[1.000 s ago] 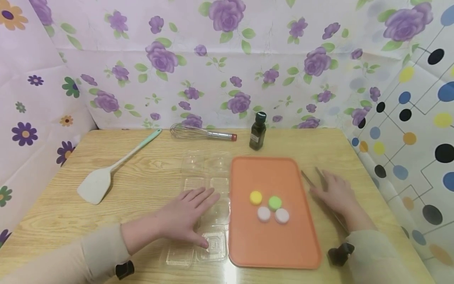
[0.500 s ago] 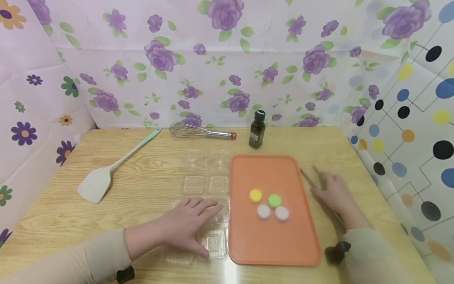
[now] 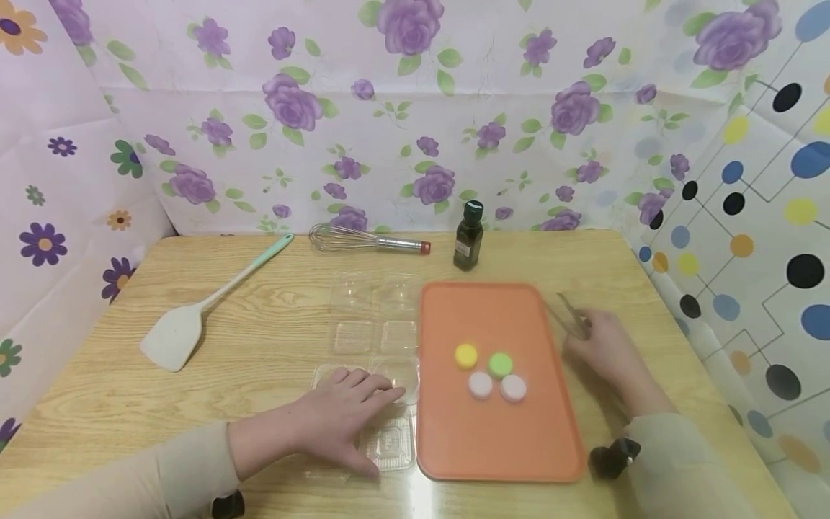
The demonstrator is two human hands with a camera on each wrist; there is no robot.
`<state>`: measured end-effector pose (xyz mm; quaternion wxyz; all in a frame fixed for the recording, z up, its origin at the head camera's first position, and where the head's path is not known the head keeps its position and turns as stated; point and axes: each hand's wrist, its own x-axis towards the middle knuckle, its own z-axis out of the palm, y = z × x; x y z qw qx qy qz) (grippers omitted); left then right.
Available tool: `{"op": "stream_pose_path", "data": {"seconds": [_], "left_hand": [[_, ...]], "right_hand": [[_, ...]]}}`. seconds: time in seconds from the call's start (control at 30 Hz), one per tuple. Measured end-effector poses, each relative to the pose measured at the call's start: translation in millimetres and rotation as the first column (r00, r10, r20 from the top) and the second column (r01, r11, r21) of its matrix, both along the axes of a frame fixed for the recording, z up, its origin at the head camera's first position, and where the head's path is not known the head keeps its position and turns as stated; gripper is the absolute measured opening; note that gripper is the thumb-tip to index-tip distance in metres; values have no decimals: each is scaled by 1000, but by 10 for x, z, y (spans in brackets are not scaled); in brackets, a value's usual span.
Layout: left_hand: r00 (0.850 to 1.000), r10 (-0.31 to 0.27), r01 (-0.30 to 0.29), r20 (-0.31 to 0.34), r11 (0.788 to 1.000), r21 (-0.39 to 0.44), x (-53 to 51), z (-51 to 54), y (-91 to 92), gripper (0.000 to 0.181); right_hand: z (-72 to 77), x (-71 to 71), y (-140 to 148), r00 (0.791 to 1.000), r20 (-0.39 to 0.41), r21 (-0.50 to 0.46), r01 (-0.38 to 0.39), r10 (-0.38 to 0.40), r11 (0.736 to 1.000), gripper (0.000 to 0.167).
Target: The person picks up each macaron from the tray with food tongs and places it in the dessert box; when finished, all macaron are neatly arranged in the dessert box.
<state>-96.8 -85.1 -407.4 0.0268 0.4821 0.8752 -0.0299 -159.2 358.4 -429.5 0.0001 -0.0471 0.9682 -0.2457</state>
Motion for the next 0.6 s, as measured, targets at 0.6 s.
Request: {"op": "stream_pose_path", "data": {"seconds": [0.6], "left_hand": [[998, -53, 52, -43, 999, -2, 15, -29, -32, 90]], "right_hand": [[210, 111, -320, 983, -70, 129, -162, 172, 978, 51]]}}
